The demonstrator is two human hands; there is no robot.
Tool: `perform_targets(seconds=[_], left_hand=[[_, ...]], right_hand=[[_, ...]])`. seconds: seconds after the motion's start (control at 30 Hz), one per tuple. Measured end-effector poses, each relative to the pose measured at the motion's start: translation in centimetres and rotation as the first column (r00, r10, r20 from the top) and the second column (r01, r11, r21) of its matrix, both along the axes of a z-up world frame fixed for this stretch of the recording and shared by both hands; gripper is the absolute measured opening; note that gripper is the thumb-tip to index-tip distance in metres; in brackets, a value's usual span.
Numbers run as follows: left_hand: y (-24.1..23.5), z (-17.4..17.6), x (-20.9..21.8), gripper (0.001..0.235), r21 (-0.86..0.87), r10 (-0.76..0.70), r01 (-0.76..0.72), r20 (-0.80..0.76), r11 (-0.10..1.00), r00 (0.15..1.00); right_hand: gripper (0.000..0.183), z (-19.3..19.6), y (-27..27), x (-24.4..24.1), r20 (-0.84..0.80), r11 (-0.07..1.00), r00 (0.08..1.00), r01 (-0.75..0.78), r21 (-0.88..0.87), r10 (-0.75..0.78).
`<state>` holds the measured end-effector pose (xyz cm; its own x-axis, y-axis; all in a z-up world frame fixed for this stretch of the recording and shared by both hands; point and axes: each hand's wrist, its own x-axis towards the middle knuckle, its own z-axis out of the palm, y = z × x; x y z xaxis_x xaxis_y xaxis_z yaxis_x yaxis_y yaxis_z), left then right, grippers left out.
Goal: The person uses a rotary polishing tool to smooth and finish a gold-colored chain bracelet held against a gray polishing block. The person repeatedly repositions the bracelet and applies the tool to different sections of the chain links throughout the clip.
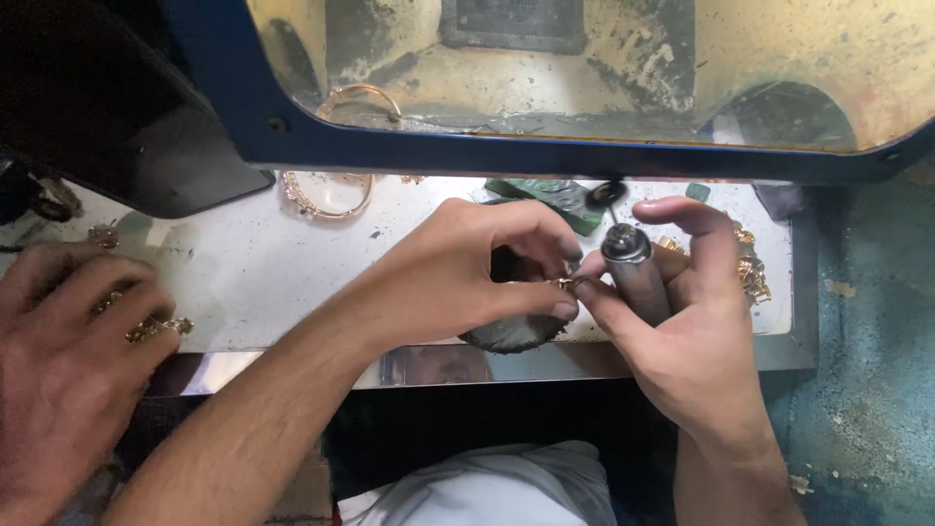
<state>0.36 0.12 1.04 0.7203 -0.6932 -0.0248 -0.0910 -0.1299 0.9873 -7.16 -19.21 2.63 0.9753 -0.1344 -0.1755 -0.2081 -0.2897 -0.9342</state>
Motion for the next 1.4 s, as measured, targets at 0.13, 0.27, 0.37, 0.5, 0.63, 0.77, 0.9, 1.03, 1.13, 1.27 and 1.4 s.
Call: perform_targets(seconds=[0.13,0.27,0.37,0.5,0.63,0.77,0.9,1.03,1.13,1.27,1.4], left_hand=[[0.4,-0.2,0.0,0.006,-0.098,0.039,-0.037,0.021,0.995,0.999],[0.8,-0.5,0.3,0.013,-0.116,-0.053,0.048,-0.036,0.992,0.998],[0.9,-0.8,0.6,0.017,-0.138,-0.114,0.102,-0.081,0.985,0.990],[1.0,-0.2,0.4,0.029,-0.262,-0.175,0.122,-0.188,0.957,0.967],[1.1,-0.3,0.5,0.019,-0.175,-0.125,0.085,-0.234,0.981,0.964],[1.0,0.0,-0.1,0.027,-0.158,-0.065,0.052,-0.079,0.986,0.995],[0.1,0.9,-1.4,0.035,-0.110,-0.048,0.045,-0.022,0.993,0.999],[0.4,0.5,-1.3,0.019,-0.088,-0.038,0.029,-0.111,0.996,0.993],[0.8,1.0,-1.0,0.021,0.033,0.007,-0.008,0.043,0.999,0.999],[0.4,0.8,-0.5,0.015,0.173,-0.045,-0.001,0.263,0.985,0.964],[-0.9,-1.7,-0.2,0.006,0.252,-0.123,0.008,0.444,0.968,0.888]], right_hand=[[0.056,0.4,0.2,-0.2,-0.004,0.997,0.999,0.051,-0.064,-0.051],[0.058,1.4,0.8,-0.1,-0.104,0.992,0.987,0.118,-0.038,-0.121],[0.060,1.8,1.1,-0.1,-0.198,0.981,0.963,0.191,0.025,-0.183],[0.059,1.7,1.2,-0.1,-0.221,0.979,0.959,0.195,0.062,-0.177],[0.054,0.2,0.3,-0.5,0.055,1.000,0.998,0.017,-0.022,-0.016],[0.054,0.5,0.6,-0.3,0.000,0.993,0.998,0.069,-0.100,-0.069],[0.057,0.7,0.6,-0.3,-0.015,0.991,0.996,0.082,-0.101,-0.084],[0.055,0.5,0.7,-0.3,0.028,0.997,0.999,0.045,-0.060,-0.044],[0.053,0.7,1.0,-0.2,-0.029,0.995,0.996,0.084,-0.055,-0.085],[0.047,0.3,1.1,0.3,-0.069,0.980,0.997,0.022,-0.199,-0.036],[0.050,-0.4,0.7,0.4,-0.178,0.887,0.984,-0.082,-0.455,-0.001]])
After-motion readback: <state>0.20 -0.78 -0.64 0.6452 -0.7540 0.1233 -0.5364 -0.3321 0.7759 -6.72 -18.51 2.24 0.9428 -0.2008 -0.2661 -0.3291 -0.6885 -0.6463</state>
